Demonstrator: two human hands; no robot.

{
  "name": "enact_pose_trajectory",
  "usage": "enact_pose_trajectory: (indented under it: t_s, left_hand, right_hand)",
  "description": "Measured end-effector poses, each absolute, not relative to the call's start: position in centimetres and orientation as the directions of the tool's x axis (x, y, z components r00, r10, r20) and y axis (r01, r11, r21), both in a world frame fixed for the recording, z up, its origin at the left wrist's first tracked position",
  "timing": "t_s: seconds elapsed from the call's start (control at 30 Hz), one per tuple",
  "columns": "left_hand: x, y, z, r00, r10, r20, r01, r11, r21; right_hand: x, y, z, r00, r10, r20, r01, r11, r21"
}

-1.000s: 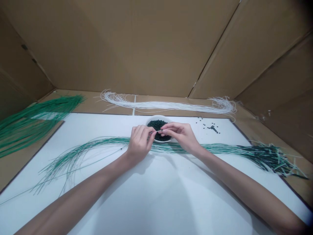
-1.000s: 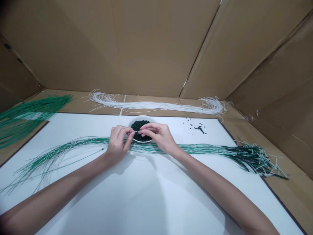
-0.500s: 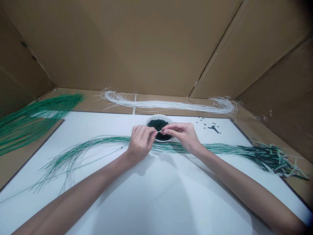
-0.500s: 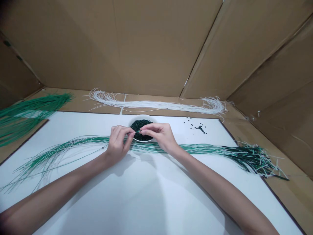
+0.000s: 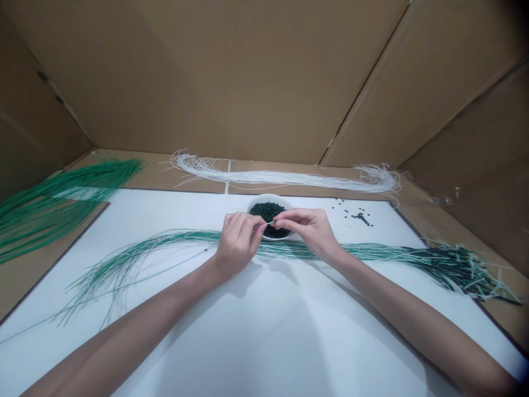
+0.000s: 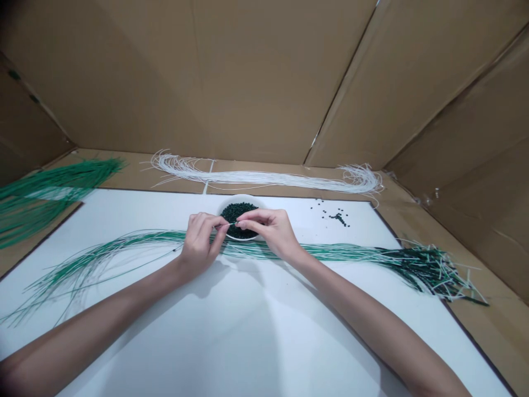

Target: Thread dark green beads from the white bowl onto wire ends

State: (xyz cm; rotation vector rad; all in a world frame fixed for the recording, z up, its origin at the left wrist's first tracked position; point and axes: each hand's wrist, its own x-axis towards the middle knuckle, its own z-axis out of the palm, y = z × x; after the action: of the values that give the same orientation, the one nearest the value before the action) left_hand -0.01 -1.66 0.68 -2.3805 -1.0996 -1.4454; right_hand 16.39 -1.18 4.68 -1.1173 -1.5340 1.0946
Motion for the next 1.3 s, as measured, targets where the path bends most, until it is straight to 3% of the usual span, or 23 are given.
enact_pose_trajectory:
  t_s: [1.3]
  left_hand:
    - [0.02,-1.7,0.63,0.264,0.494,0.828,0.654,-0.723,0.222]
  right_hand:
    - [16.41,-1.31,4.85,-0.179,0.968,0.175,0.178,0.207,-0.962]
